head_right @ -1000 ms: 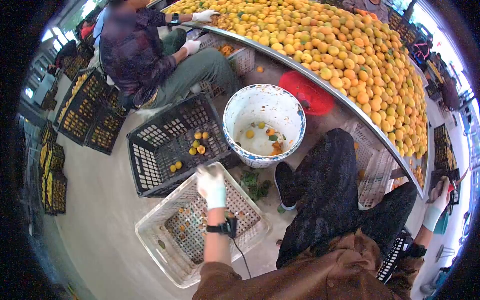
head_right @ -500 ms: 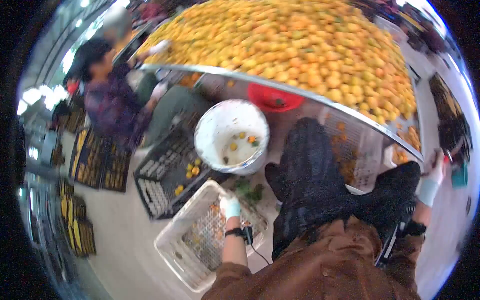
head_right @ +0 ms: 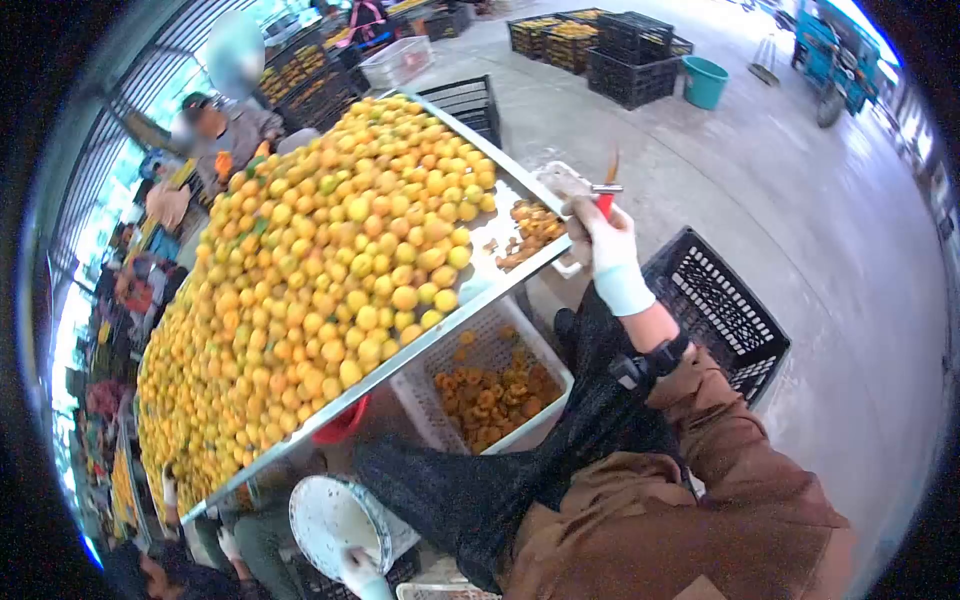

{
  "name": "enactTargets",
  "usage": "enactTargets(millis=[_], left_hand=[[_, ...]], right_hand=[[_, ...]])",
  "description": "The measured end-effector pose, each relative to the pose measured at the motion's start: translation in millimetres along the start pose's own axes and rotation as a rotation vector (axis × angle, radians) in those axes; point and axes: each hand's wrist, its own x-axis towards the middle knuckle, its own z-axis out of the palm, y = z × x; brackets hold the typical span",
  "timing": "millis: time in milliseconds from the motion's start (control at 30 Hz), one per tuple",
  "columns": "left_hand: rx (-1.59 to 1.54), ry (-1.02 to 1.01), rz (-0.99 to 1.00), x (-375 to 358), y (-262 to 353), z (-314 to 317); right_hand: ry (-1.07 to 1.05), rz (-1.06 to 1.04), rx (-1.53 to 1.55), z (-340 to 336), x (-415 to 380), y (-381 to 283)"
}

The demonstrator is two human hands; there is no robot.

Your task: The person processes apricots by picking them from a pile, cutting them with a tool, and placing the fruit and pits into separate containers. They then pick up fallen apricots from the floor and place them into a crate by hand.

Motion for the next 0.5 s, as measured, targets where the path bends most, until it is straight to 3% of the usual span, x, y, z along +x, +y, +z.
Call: enactTargets(millis=[33, 67, 100, 167, 300, 333, 367, 500], left_hand=[[-0.164, 0.004, 0.271, 23, 45, -12], [-0.295, -0.153, 0.226, 40, 98, -20], [-0.381, -0.203, 0.455, 38, 181, -38], [-0.530, -0.295, 0.718, 37, 296, -22], [-0.538, -0.619, 1.106, 43, 467, 73], [-0.474, -0.605, 1.261, 48, 501, 104], [-0.476, -0.669, 1.204, 42, 536, 125], [-0.291, -0.610, 1.411, 29, 627, 200]], right_hand=[[0.002, 0.027, 0.067, -6, 11, 4], [0.023, 0.034, 0.103, -9, 18, 3], [0.039, 0.033, 0.113, -16, 26, 6], [0.141, 0.038, 0.189, -31, 44, 19], [0.226, 0.077, 0.260, -62, 60, 42], [0.230, 0.103, 0.241, -71, 60, 47], [0.254, 0.103, 0.254, -77, 59, 53], [0.252, 0.127, 0.262, -97, 64, 57]])
